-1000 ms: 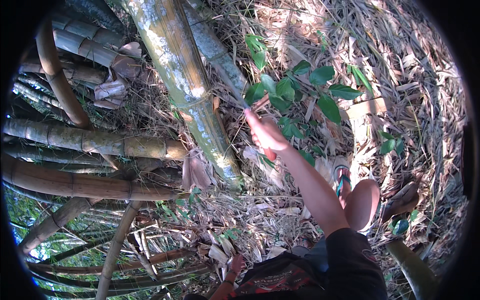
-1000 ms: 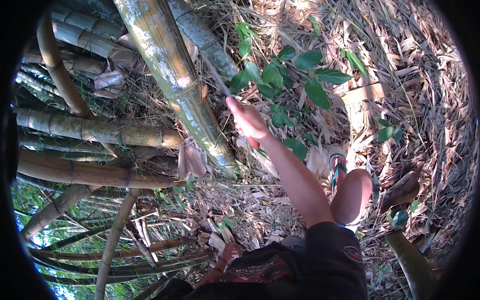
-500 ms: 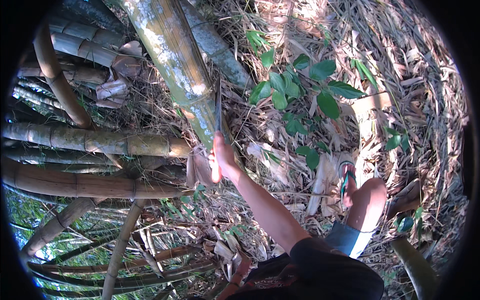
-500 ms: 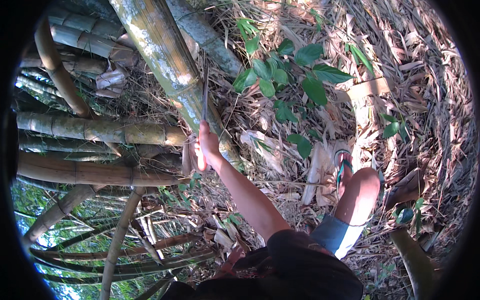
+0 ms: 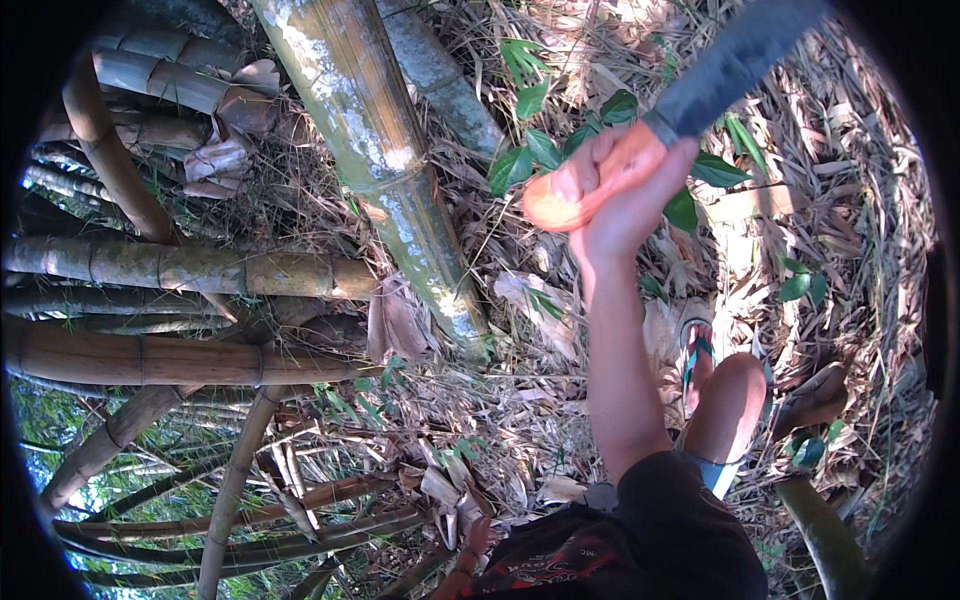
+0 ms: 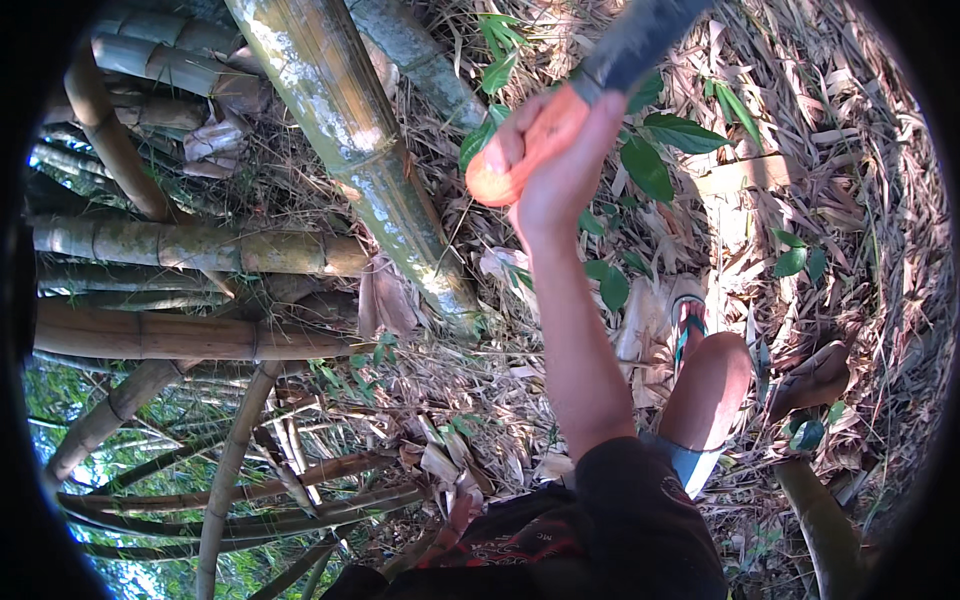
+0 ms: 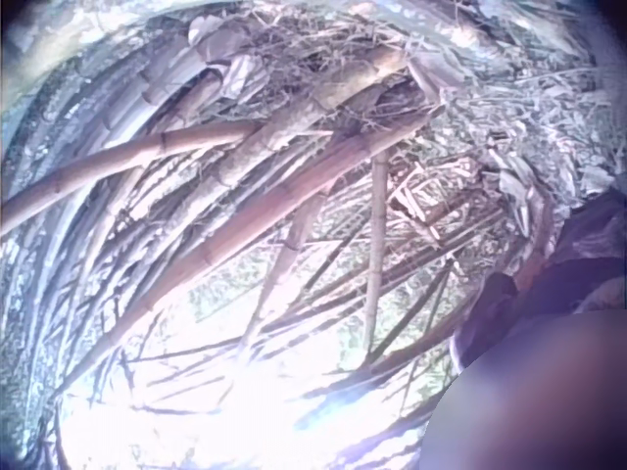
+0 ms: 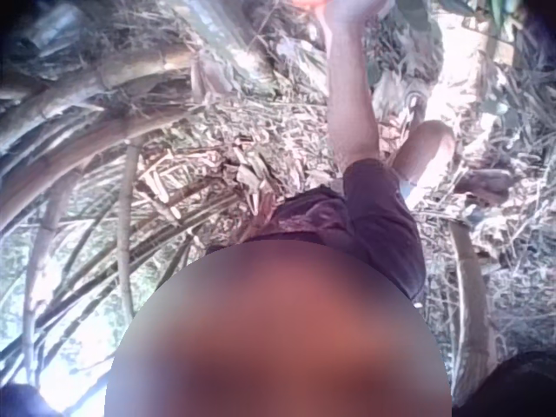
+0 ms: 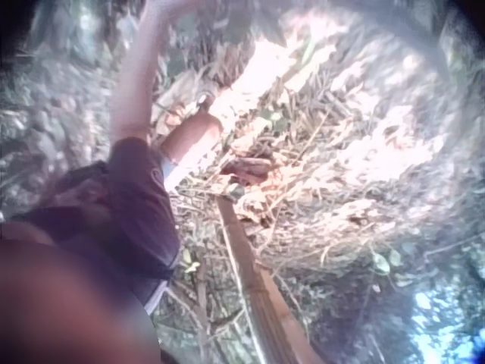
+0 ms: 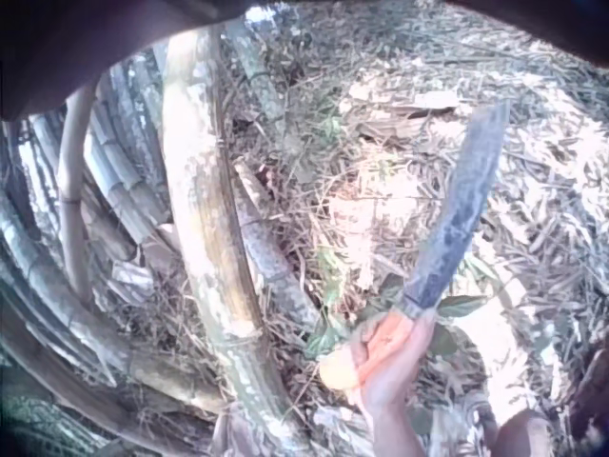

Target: The person uses a machete to chop a bamboo stalk in a bamboo grove. They repeatedly strike the stalk to sever it, then pull the cut section away.

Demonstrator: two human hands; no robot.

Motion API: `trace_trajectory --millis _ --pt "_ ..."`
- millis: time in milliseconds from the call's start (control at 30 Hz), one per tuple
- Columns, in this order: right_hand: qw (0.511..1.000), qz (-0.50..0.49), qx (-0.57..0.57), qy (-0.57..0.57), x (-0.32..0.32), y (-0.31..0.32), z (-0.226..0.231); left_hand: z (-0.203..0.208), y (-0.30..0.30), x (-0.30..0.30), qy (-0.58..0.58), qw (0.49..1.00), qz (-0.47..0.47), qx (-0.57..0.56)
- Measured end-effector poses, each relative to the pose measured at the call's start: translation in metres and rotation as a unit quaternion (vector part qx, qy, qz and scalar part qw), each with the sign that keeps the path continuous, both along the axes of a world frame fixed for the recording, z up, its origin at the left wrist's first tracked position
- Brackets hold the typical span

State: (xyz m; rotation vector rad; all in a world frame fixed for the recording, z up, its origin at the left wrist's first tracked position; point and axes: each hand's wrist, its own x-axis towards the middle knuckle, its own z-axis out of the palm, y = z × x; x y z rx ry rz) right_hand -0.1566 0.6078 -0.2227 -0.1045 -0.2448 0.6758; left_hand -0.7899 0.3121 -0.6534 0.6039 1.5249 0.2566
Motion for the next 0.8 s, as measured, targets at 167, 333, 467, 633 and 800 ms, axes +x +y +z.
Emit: trace_trajectory --millis 167,333,467,633,800 --pt "0.903 0.310 -0.288 -0.072 -0.170 0.091 -0.135 -0.014 0.051 0.037 0.003 0.999 -0.030 0.037" --pt "0.823 0.457 -0.316 -0.117 -0.154 0.049 -0.114 0.007 0.022 0.000 -0.123 0.987 0.102 0.020" --pt "0.840 0.357 -0.336 -0.232 -0.091 0.042 -0.117 0.013 0.074 0.046 0.156 0.982 -0.068 0.080" --pt "0.946 0.142 -0.213 -0.199 -0.034 -0.013 -0.038 0.015 0.031 0.034 0.097 0.993 -0.019 0.060" --pt "0.991 -0.103 0.074 0.047 -0.022 -0.030 0.005 0.007 -0.017 0.001 0.049 0.998 0.026 0.027"
